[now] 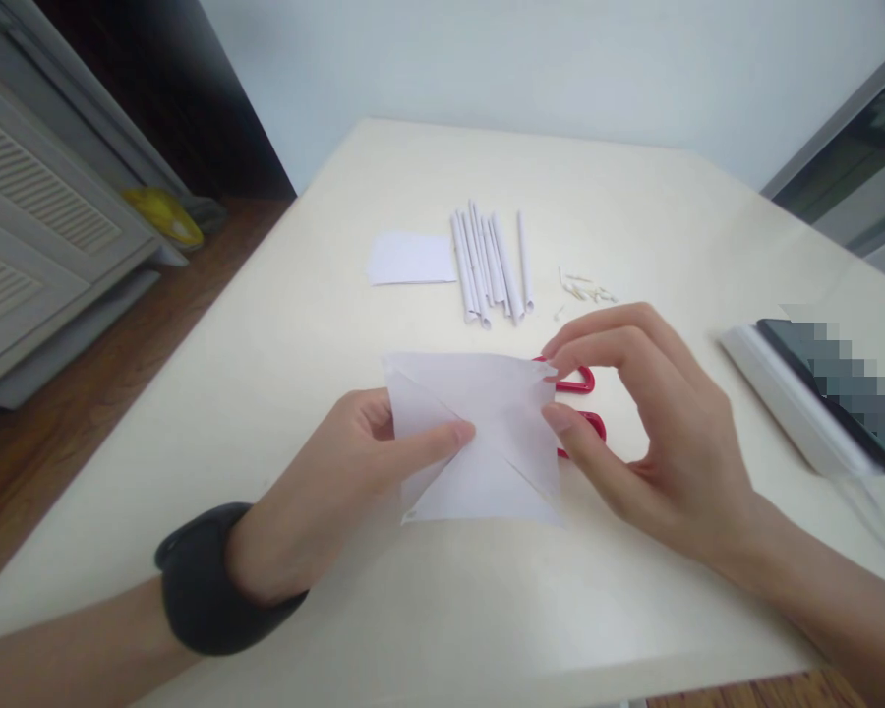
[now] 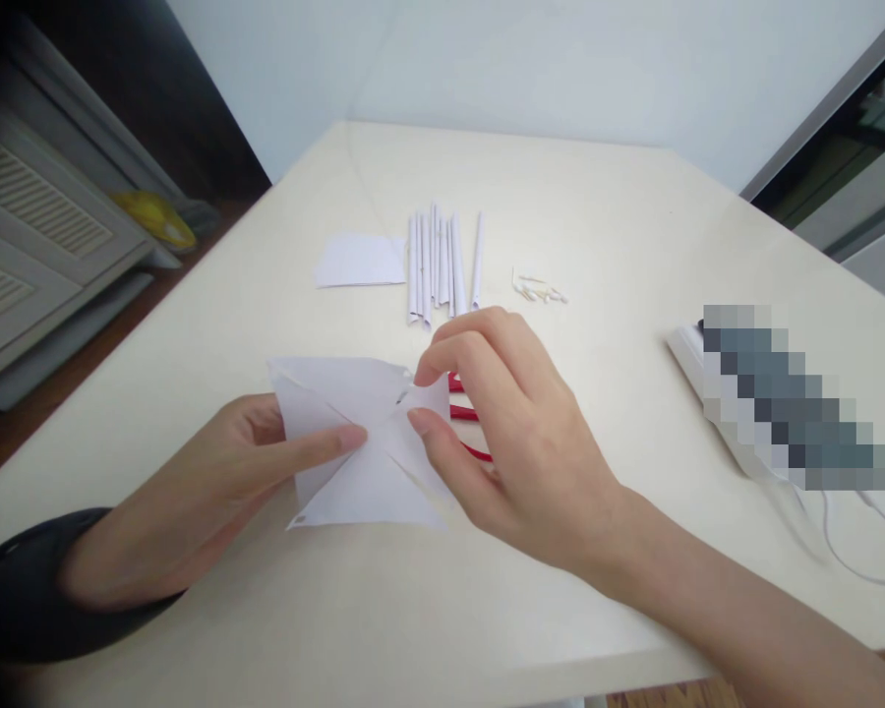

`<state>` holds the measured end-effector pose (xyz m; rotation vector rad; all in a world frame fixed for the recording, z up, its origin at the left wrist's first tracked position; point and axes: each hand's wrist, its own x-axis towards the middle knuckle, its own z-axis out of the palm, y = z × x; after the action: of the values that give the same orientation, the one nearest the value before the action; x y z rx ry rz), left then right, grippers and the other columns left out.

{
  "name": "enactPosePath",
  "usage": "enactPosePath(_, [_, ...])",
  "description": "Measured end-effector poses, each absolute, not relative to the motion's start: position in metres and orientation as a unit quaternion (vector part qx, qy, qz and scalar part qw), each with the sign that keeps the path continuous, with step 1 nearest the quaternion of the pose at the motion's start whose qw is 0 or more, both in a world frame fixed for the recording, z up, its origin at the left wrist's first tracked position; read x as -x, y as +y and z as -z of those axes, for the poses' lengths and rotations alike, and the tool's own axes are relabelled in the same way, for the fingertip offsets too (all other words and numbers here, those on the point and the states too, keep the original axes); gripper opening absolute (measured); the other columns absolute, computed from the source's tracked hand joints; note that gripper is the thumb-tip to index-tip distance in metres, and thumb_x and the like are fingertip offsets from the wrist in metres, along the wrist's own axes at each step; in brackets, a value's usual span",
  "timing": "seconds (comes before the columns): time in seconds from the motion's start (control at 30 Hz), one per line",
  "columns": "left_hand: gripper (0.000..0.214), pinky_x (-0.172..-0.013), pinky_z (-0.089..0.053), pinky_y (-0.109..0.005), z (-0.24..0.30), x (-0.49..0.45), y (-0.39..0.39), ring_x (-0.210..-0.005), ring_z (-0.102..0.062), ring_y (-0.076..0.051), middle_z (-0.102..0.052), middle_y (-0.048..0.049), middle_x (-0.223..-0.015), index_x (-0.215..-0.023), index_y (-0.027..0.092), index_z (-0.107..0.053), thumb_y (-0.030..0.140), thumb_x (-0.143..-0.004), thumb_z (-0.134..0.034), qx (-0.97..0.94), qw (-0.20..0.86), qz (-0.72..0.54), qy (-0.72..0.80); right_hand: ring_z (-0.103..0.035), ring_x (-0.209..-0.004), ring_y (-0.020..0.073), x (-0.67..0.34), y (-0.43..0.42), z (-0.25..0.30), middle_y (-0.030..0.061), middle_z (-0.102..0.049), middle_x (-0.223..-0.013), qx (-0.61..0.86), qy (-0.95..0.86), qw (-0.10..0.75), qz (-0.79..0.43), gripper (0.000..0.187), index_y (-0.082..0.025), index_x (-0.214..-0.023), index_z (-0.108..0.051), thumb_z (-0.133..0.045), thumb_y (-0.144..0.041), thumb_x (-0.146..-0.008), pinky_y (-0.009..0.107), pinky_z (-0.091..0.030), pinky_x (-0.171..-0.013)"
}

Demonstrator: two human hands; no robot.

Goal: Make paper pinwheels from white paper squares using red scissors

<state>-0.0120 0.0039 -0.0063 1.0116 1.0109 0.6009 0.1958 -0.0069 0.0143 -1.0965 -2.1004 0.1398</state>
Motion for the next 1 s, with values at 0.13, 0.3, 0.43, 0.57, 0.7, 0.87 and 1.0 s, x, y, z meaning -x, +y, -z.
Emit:
enactPosePath(0.13, [0.029, -0.078, -0.051, -0.034, 0.007, 0.01, 0.004, -0.089, -0.064, -0.024, -0.069, -0.0026, -0.103, -0.108, 0.025, -0.063, 0.022, -0.081, -0.056, -0.461, 0.701, -0.299, 0.455, -0.05, -0.089, 0.022, -0.191, -0.019, -0.015, 0.0105, -0.056, -0.095, 0.389, -0.826, 0.395, 0.096, 0.012, -0.014, -0.082, -0.057, -0.065, -0.015, -0.072, 0.037, -0.041, -0.078])
enactPosePath(0.3, [0.028, -0.077, -0.051, -0.035, 0.012, 0.01, 0.004, -0.09, -0.063, -0.024, -0.069, -0.0026, -0.102, -0.107, 0.025, -0.064, 0.025, -0.08, -0.058, -0.472, 0.691, -0.302, 0.455, -0.049, -0.07, 0.0171, -0.181, -0.025, -0.01, 0.0048, -0.059, -0.077, 0.341, -0.876, 0.333, 0.069, 0.011, -0.014, -0.072, -0.059, -0.062, -0.023, -0.078, 0.038, -0.038, -0.07])
enactPosePath(0.43, [0.028, -0.074, -0.051, -0.031, 0.013, 0.011, 0.004, -0.091, -0.062, -0.023, -0.069, -0.0021, -0.1, -0.106, 0.025, -0.064, 0.024, -0.079, -0.059, -0.476, 0.682, -0.3, 0.467, -0.045, -0.065, 0.016, -0.172, -0.028, -0.001, 0.0025, -0.06, -0.074, 0.323, -0.894, 0.305, 0.064, 0.018, -0.015, -0.075, -0.06, -0.055, -0.03, -0.084, 0.036, -0.033, -0.065])
enactPosePath(0.57, [0.026, -0.071, -0.05, -0.028, 0.012, 0.012, 0.004, -0.087, -0.063, -0.022, -0.07, -0.001, -0.095, -0.105, 0.025, -0.065, 0.023, -0.08, -0.058, -0.476, 0.684, -0.294, 0.468, -0.043, -0.064, 0.0153, -0.167, -0.032, 0.003, -0.0001, -0.059, -0.071, 0.311, -0.907, 0.273, 0.081, 0.012, -0.017, -0.074, -0.058, -0.055, -0.024, -0.083, 0.035, -0.032, -0.065])
enactPosePath(0.7, [0.025, -0.072, -0.049, -0.027, 0.013, 0.012, 0.003, -0.088, -0.062, -0.021, -0.07, -0.0013, -0.095, -0.104, 0.024, -0.065, 0.023, -0.081, -0.056, -0.469, 0.683, -0.308, 0.468, -0.04, -0.061, 0.0144, -0.166, -0.032, 0.002, -0.0012, -0.055, -0.068, 0.314, -0.91, 0.254, 0.09, 0.011, -0.017, -0.072, -0.057, -0.053, -0.011, -0.081, 0.034, -0.031, -0.064])
enactPosePath(0.87, [0.025, -0.076, -0.048, -0.027, 0.012, 0.01, 0.003, -0.089, -0.061, -0.02, -0.069, -0.0024, -0.098, -0.105, 0.022, -0.064, 0.021, -0.082, -0.055, -0.462, 0.682, -0.338, 0.456, -0.038, -0.059, 0.0135, -0.169, -0.031, 0.003, -0.0014, -0.049, -0.063, 0.327, -0.906, 0.251, 0.1, 0.016, -0.016, -0.073, -0.059, -0.048, -0.006, -0.08, 0.033, -0.031, -0.063])
enactPosePath(1.0, [0.024, -0.075, -0.048, -0.027, 0.01, 0.01, 0.004, -0.089, -0.06, -0.02, -0.068, -0.0021, -0.098, -0.105, 0.023, -0.064, 0.022, -0.082, -0.055, -0.465, 0.677, -0.347, 0.453, -0.039, -0.06, 0.0135, -0.171, -0.031, 0.007, -0.0016, -0.051, -0.064, 0.342, -0.898, 0.259, 0.102, 0.012, -0.015, -0.078, -0.059, -0.051, -0.006, -0.078, 0.033, -0.031, -0.062])
